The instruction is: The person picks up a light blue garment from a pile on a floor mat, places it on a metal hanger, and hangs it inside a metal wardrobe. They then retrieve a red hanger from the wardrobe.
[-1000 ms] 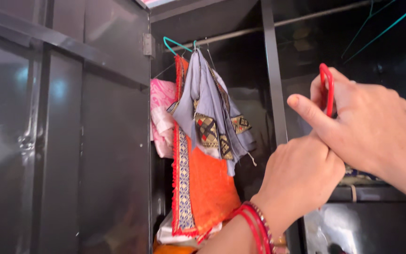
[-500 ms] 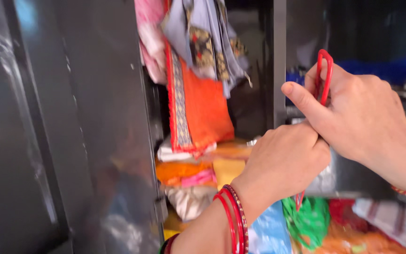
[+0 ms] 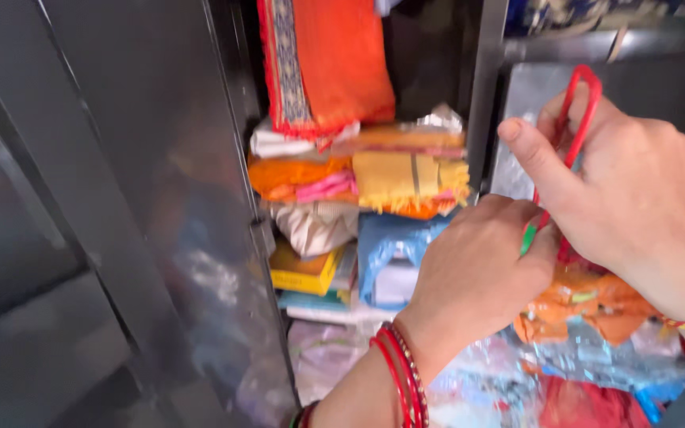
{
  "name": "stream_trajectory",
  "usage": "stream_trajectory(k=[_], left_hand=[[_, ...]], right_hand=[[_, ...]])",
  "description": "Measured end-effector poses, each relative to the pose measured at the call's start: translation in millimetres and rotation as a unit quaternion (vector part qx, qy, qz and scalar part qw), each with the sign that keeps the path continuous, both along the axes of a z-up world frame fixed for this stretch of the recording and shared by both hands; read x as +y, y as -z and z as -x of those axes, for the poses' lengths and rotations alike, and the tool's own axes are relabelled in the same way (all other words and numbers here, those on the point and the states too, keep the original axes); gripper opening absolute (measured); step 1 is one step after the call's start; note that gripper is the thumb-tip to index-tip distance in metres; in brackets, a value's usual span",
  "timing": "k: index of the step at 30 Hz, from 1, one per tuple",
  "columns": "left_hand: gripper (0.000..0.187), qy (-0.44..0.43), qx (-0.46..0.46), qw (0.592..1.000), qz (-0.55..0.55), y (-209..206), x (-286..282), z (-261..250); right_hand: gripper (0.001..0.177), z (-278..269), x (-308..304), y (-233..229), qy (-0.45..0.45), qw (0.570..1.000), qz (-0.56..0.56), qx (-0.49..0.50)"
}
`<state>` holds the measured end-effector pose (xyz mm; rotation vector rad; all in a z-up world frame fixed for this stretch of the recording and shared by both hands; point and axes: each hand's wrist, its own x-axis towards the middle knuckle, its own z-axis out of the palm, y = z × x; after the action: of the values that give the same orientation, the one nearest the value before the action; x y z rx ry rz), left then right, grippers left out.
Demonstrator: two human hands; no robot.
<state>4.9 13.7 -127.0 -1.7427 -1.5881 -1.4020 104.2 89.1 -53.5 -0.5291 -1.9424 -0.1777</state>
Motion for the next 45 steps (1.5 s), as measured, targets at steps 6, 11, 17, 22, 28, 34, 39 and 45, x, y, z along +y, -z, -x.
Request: stream_trajectory(k=[6, 11, 17, 22, 28, 34, 39, 45], left_hand=[[0.056, 0.009, -0.211, 0.975, 0.065, 58.3, -2.5, -14.8], [0.058, 0.007, -0.274, 0.96, 0.056, 113.3, 11.2, -33.3], [0.036, -0.052, -0.108, 0.993, 0.02, 176.1, 16.7, -56.6], [0.049, -0.028, -0.288, 0.956, 0.04, 194.7, 10.8, -72.2], [0.047, -0.056, -0.289, 0.954, 0.057, 208.0, 2.2, -79.3], [0.043, 0.025, -0.382, 0.916, 0.122, 225.4, -1.9, -70.6], [0.041, 0.037, -0.313, 0.942, 0.114, 246.3, -7.1, -55.3], [0.036, 0.099, -0.314, 0.937, 0.121, 260.7, -18.1, -41.3]], right_hand=[[0.048, -2.6, 6.9, 47.1, -0.093, 0.993, 0.077, -0.001], [0.049, -9.0, 12.7, 88.5, -0.139, 0.979, 0.149, 0.005], [0.045, -19.8, 6.7, 134.9, -0.147, 0.958, 0.247, 0.01], [0.04, -29.4, 4.6, 170.8, -0.185, 0.949, 0.255, 0.01], [0.043, -34.0, 7.1, 217.1, -0.248, 0.925, 0.287, 0.015], [0.057, -24.3, 2.0, 241.4, -0.239, 0.901, 0.363, 0.011], [0.065, -15.2, -9.8, 252.3, -0.194, 0.911, 0.363, -0.008], [0.07, -10.4, -29.8, 267.8, -0.161, 0.908, 0.386, -0.007]])
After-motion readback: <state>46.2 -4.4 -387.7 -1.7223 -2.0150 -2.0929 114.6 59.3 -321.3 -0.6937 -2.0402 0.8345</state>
